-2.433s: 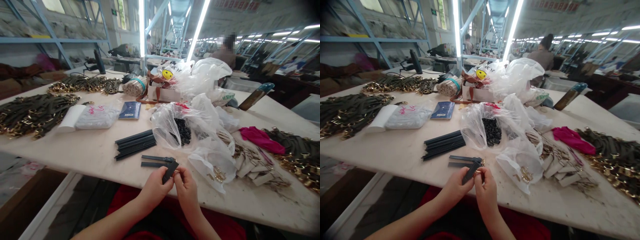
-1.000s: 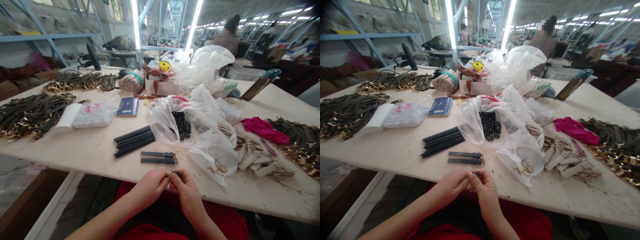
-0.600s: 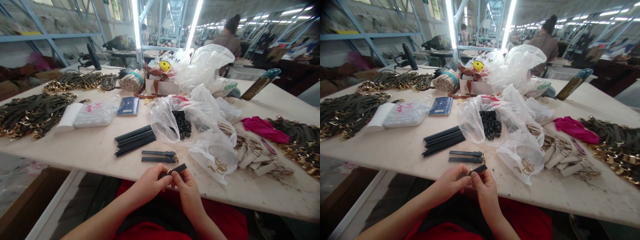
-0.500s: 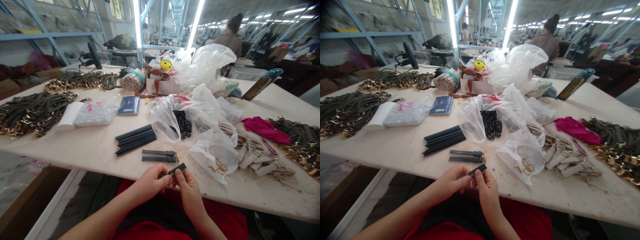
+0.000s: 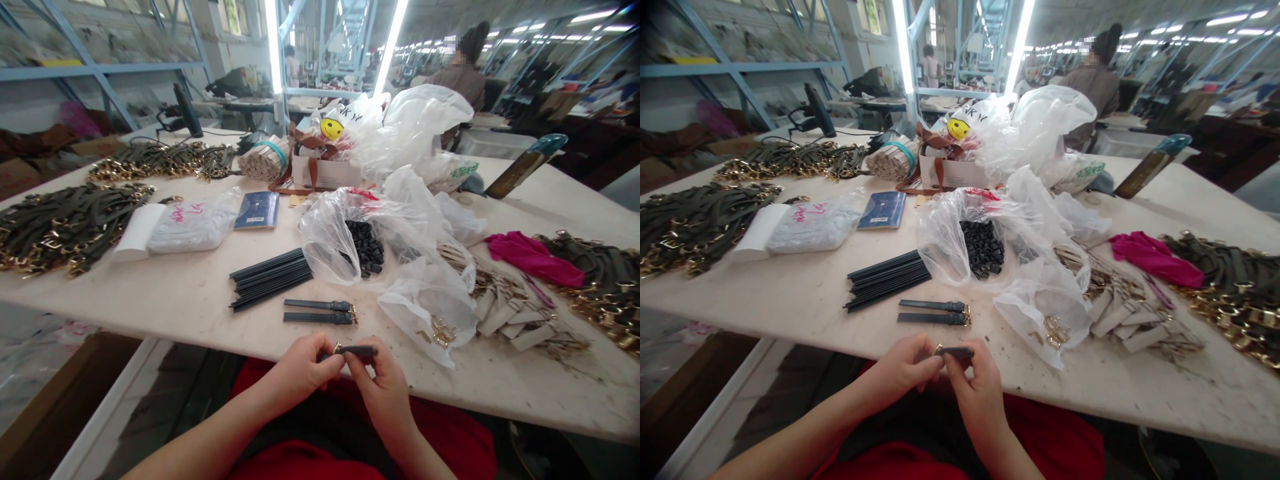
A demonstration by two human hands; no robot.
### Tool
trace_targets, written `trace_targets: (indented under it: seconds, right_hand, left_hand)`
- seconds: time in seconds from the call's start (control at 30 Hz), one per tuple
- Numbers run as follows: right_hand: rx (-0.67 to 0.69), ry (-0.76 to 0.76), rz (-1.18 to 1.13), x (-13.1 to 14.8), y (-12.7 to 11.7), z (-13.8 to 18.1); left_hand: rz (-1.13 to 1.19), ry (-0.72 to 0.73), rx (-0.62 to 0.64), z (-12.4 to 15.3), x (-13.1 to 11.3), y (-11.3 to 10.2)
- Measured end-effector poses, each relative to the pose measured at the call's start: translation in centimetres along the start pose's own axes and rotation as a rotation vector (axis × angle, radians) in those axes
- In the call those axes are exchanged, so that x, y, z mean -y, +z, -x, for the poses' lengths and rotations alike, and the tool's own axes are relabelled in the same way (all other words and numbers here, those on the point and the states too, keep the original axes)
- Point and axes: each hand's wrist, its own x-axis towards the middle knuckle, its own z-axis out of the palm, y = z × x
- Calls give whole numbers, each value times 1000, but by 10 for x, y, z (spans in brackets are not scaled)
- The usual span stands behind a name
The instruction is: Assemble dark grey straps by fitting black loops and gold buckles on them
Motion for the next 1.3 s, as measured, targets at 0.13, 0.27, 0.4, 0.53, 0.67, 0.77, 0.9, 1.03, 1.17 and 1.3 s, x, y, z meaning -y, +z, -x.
trace_targets:
  seconds: [0.13,0.27,0.4,0.53,0.67,0.77,0.9,1.03,1.17,1.3]
  right_hand:
    - [90,189,-220,1,-1,-2]
    - [167,130,-224,4,-4,-9]
    - [312,68,-99,-3,-15,-32]
    - [194,-7,250,-19,-34,-85]
    - [92,-128,804,-38,-46,-143]
    - [126,-136,897,-51,-45,-168]
    - [151,-139,978,-61,-41,-178]
    - [124,-188,1020,-53,-45,-174]
    - [78,-45,595,-29,-46,-146]
    - [235,277,-186,-5,-31,-101]
  left_hand:
    - [20,4,48,-2,-2,-4]
    - [-13,40,-20,-14,1,-6]
    - [139,98,8,-26,3,-3]
    - [229,40,45,-34,0,-2]
    - [334,-32,-11,-40,-6,-4]
    - [421,-103,-34,-41,-11,-6]
    - [487,-186,-55,-42,-15,-9]
    - [514,-210,-73,-41,-14,-10]
    - [496,-149,-75,-39,-8,-11]
    - [411,-39,-105,-38,-3,-10]
